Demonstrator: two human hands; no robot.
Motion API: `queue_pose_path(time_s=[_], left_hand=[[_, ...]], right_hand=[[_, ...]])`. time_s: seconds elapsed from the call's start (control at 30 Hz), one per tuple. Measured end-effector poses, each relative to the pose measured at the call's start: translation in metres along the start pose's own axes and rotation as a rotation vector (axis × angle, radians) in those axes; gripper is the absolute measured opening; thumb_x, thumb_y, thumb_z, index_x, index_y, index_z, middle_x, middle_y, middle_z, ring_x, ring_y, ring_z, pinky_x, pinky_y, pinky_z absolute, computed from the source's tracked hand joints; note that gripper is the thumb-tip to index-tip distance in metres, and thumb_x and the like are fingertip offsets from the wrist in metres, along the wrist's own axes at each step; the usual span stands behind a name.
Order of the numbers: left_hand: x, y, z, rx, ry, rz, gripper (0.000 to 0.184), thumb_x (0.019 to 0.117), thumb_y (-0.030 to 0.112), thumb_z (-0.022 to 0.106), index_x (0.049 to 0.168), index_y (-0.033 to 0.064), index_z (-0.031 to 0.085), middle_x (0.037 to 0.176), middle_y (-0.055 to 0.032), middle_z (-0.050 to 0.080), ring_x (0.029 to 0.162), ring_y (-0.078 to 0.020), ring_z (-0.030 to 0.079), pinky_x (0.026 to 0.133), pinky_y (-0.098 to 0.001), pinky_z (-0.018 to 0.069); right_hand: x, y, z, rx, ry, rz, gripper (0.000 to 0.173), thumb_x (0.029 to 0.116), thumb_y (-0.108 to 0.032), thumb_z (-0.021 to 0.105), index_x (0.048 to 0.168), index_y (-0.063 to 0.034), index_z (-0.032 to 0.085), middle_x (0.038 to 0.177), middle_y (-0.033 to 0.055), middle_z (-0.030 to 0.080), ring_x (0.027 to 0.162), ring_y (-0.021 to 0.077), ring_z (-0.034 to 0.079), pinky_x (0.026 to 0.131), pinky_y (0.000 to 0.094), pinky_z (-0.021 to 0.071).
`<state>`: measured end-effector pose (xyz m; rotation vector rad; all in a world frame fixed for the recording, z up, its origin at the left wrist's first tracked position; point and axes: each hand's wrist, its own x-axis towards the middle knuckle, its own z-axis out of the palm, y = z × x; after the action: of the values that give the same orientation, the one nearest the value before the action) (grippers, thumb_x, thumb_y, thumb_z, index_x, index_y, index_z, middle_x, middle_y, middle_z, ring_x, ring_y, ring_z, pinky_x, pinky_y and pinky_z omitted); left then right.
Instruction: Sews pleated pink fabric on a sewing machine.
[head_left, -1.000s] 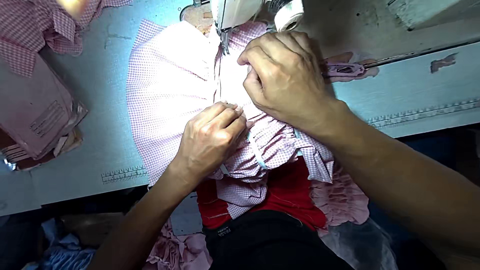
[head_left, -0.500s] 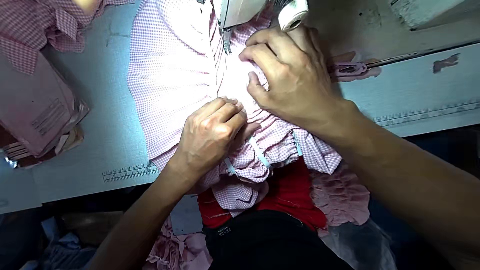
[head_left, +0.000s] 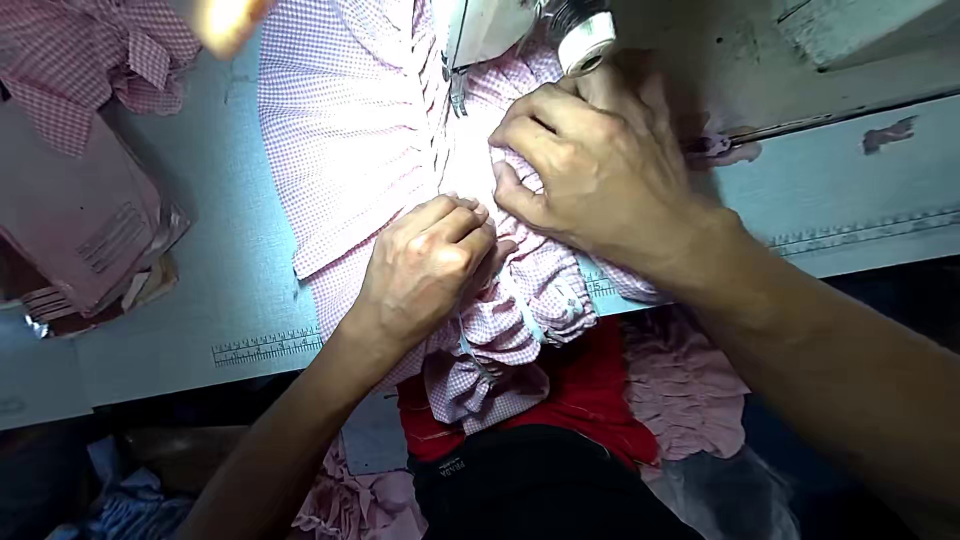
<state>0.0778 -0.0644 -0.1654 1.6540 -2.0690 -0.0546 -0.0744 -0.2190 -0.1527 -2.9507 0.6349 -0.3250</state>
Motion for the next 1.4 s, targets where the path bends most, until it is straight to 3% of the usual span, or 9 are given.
queue_pose_path(time_s=[0.1, 0.43, 0.57, 0.73, 0.83, 1.0, 1.13, 1.27, 1.4], left_hand=[[0.002, -0.001, 0.002, 0.0, 0.013, 0.007, 0.026, 0.1028, 0.026, 0.062, 0.102, 0.0077, 0.08, 0.108, -0.0082, 0.077, 0.113, -0.0225, 0.07, 0.099, -0.0328, 0.0547], [0.001, 0.006, -0.004, -0.017, -0.048, -0.029, 0.024, 0.1009, 0.025, 0.063, 0.101, 0.0084, 0.08, 0.111, -0.008, 0.076, 0.115, -0.0224, 0.069, 0.1, -0.0346, 0.0549], [0.0, 0.007, -0.005, 0.0, -0.055, -0.04, 0.027, 0.1003, 0.03, 0.064, 0.102, 0.0089, 0.08, 0.109, -0.0073, 0.077, 0.114, -0.0213, 0.07, 0.097, -0.0342, 0.0562], [0.0, 0.01, -0.006, 0.012, -0.065, -0.048, 0.031, 0.1003, 0.034, 0.063, 0.105, 0.0083, 0.08, 0.111, -0.0082, 0.077, 0.115, -0.0219, 0.07, 0.097, -0.0339, 0.0562], [-0.001, 0.009, -0.006, 0.01, -0.058, -0.045, 0.031, 0.1004, 0.034, 0.063, 0.104, 0.0084, 0.08, 0.11, -0.008, 0.076, 0.114, -0.0215, 0.07, 0.097, -0.0339, 0.0562], [0.0, 0.008, -0.006, -0.003, -0.067, -0.048, 0.028, 0.1011, 0.031, 0.063, 0.102, 0.0091, 0.08, 0.11, -0.0075, 0.076, 0.114, -0.0214, 0.07, 0.097, -0.0342, 0.0561], [0.001, 0.01, -0.007, 0.0, -0.064, -0.054, 0.031, 0.1, 0.035, 0.064, 0.1, 0.0088, 0.08, 0.107, -0.0075, 0.077, 0.112, -0.0217, 0.07, 0.095, -0.0342, 0.0567], [0.003, 0.01, -0.007, -0.006, -0.07, -0.051, 0.028, 0.0997, 0.032, 0.064, 0.098, 0.0085, 0.08, 0.108, -0.0078, 0.076, 0.113, -0.022, 0.07, 0.096, -0.0351, 0.0564], [0.004, 0.007, -0.004, 0.016, -0.042, -0.042, 0.03, 0.1012, 0.034, 0.062, 0.101, 0.0089, 0.08, 0.108, -0.0076, 0.077, 0.112, -0.0213, 0.071, 0.095, -0.0338, 0.0563]], right_hand=[[0.0, -0.002, 0.001, -0.005, 0.002, -0.007, 0.034, 0.1052, -0.021, 0.042, 0.127, -0.0135, 0.066, 0.133, 0.0127, 0.062, 0.124, 0.0389, 0.053, 0.1, 0.0582, 0.0359], [0.0, -0.002, 0.002, 0.004, 0.011, -0.023, 0.028, 0.1057, -0.012, 0.042, 0.119, -0.0102, 0.066, 0.123, 0.0141, 0.064, 0.119, 0.0387, 0.056, 0.099, 0.0582, 0.0368], [-0.001, -0.003, 0.003, -0.014, -0.022, 0.069, 0.039, 0.1031, -0.033, 0.042, 0.124, -0.011, 0.067, 0.129, 0.0134, 0.064, 0.125, 0.0412, 0.054, 0.102, 0.0661, 0.0323], [-0.002, -0.003, 0.003, 0.012, 0.037, -0.008, 0.026, 0.1039, -0.011, 0.044, 0.116, -0.0089, 0.067, 0.119, 0.014, 0.066, 0.116, 0.0391, 0.056, 0.096, 0.0583, 0.0355], [-0.002, -0.004, 0.002, -0.015, 0.012, 0.063, 0.035, 0.1036, -0.03, 0.043, 0.12, -0.0113, 0.068, 0.13, 0.0116, 0.065, 0.126, 0.0398, 0.054, 0.102, 0.0657, 0.0324], [-0.004, -0.002, 0.004, -0.009, 0.037, -0.002, 0.028, 0.1045, -0.012, 0.042, 0.116, -0.0101, 0.067, 0.12, 0.0122, 0.066, 0.116, 0.0379, 0.055, 0.095, 0.0578, 0.0343], [-0.004, -0.004, -0.001, -0.018, -0.023, 0.062, 0.041, 0.1022, -0.034, 0.043, 0.126, -0.0109, 0.067, 0.135, 0.0118, 0.062, 0.125, 0.0395, 0.052, 0.1, 0.0631, 0.0313], [-0.005, -0.003, 0.001, 0.002, 0.018, -0.011, 0.028, 0.1052, -0.013, 0.042, 0.118, -0.0104, 0.067, 0.121, 0.0114, 0.065, 0.115, 0.0368, 0.055, 0.095, 0.0573, 0.0338], [-0.002, -0.003, -0.001, 0.003, -0.048, 0.051, 0.038, 0.1051, -0.031, 0.042, 0.125, -0.0119, 0.068, 0.13, 0.0105, 0.065, 0.123, 0.0382, 0.054, 0.1, 0.0637, 0.0328]])
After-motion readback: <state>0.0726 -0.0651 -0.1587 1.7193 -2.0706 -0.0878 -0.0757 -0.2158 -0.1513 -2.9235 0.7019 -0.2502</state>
